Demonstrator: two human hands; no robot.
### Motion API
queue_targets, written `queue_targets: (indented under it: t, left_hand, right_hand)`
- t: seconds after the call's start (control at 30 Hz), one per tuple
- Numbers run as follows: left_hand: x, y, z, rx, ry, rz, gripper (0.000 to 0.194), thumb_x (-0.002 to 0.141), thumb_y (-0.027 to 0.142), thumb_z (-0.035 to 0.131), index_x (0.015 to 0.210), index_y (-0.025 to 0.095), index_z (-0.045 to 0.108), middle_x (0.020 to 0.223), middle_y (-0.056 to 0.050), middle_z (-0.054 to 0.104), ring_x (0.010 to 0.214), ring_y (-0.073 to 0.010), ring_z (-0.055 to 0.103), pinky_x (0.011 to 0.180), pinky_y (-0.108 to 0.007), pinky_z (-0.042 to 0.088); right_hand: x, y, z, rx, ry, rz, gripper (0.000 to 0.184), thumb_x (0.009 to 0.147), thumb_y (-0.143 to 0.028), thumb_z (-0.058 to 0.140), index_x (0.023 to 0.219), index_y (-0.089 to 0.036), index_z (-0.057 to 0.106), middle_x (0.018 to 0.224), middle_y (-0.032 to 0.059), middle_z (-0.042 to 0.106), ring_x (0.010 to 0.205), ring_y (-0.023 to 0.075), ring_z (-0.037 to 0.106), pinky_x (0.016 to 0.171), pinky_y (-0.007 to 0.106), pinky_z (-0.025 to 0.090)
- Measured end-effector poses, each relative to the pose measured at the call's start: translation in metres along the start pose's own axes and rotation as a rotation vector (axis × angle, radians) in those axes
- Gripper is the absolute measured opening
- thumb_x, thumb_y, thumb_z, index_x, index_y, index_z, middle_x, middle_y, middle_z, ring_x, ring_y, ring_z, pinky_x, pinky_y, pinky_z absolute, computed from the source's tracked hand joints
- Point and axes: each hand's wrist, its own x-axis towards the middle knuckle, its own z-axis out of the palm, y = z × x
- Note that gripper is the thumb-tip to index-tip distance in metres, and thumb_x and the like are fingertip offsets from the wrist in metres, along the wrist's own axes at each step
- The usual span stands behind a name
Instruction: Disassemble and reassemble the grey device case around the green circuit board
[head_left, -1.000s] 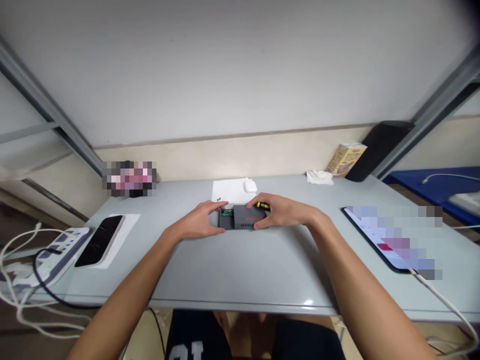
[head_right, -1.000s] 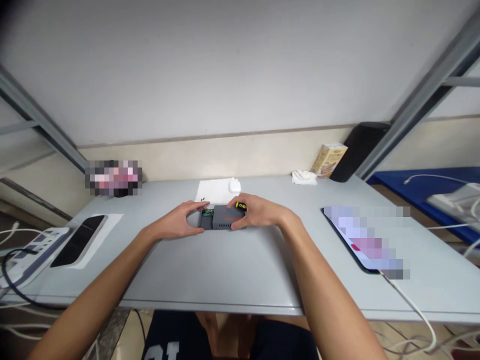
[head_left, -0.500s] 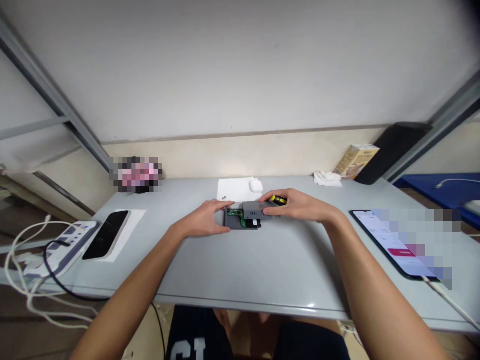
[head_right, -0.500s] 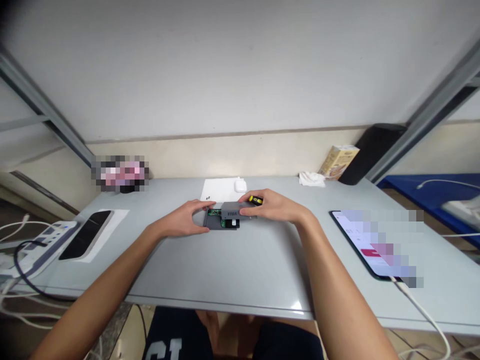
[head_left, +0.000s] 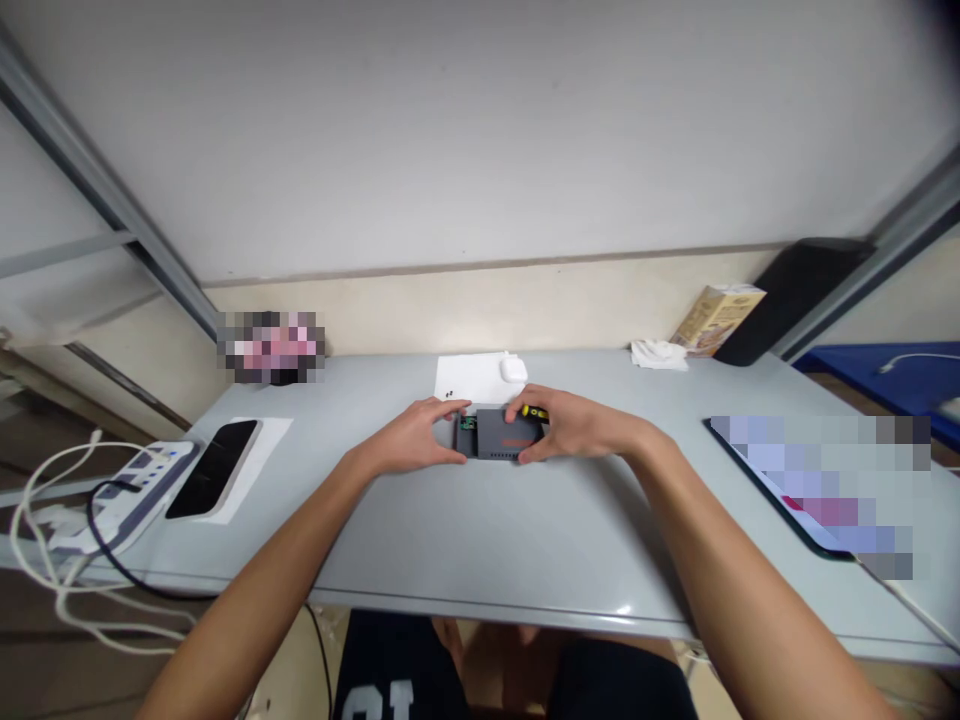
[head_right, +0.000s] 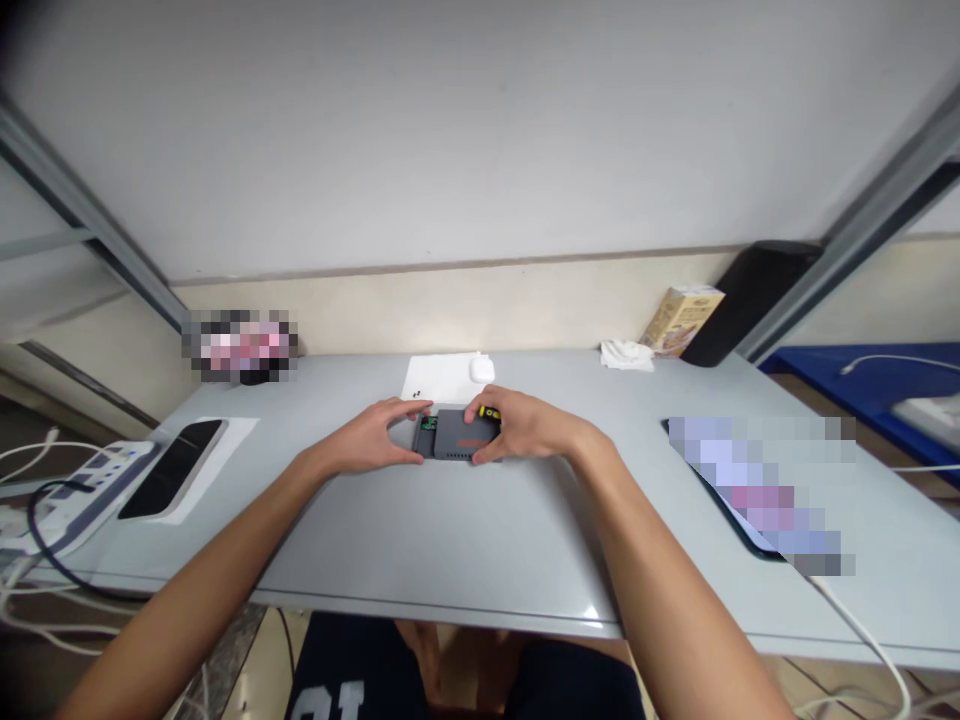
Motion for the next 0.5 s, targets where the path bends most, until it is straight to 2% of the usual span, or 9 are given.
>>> queue_targets:
  t: [0.23,0.3,0.37,0.43,0.5]
  left_hand:
    - [0.003,0.008,0.013,-0.018,0.034,-0.013,0.087,0.074,0.044,0.092,0.152,0.031,0.057,0.144,-0.011,0.063,0.133,-0.0321,0.059,0.117,-0.049,0.046]
    - [0.004,0.012,0.013,-0.009,0.028,0.024,0.083,0.073,0.043,0.093,0.149,0.033,0.06,0.144,-0.01,0.064,0.133,-0.0325,0.058,0.117,-0.051,0.045]
    - [0.003,0.016,0.012,0.006,0.029,0.075,0.077,0.075,0.044,0.092,0.145,0.034,0.063,0.141,-0.008,0.067,0.131,-0.0324,0.059,0.116,-0.053,0.045]
    - [0.002,0.019,0.011,0.024,0.038,0.112,0.069,0.079,0.047,0.088,0.142,0.032,0.065,0.136,-0.008,0.07,0.128,-0.0315,0.06,0.116,-0.052,0.045]
    - [0.0,0.021,0.011,0.048,0.049,0.114,0.064,0.082,0.051,0.083,0.14,0.03,0.066,0.131,-0.008,0.072,0.124,-0.0304,0.062,0.113,-0.051,0.047]
  right_hand:
    - [0.006,-0.005,0.009,-0.001,0.005,-0.018,0.053,0.069,-0.049,0.087,0.114,-0.029,0.069,0.124,0.0057,0.065,0.102,0.0254,0.064,0.088,0.038,0.053]
    - [0.005,-0.005,0.01,0.01,0.004,-0.046,0.054,0.069,-0.051,0.087,0.115,-0.029,0.07,0.123,0.0054,0.067,0.103,0.0258,0.064,0.09,0.039,0.052]
    - [0.004,-0.005,0.009,0.061,0.015,-0.082,0.049,0.076,-0.052,0.083,0.118,-0.028,0.07,0.124,0.0055,0.069,0.107,0.0258,0.065,0.094,0.039,0.051]
    - [0.004,-0.007,0.007,0.14,0.124,-0.107,0.04,0.087,-0.053,0.072,0.117,-0.026,0.069,0.122,0.0059,0.071,0.108,0.0247,0.065,0.097,0.038,0.05]
    - [0.005,-0.008,0.002,0.226,0.363,-0.114,0.037,0.094,-0.058,0.061,0.108,-0.024,0.068,0.109,0.0061,0.073,0.1,0.0226,0.065,0.094,0.037,0.05]
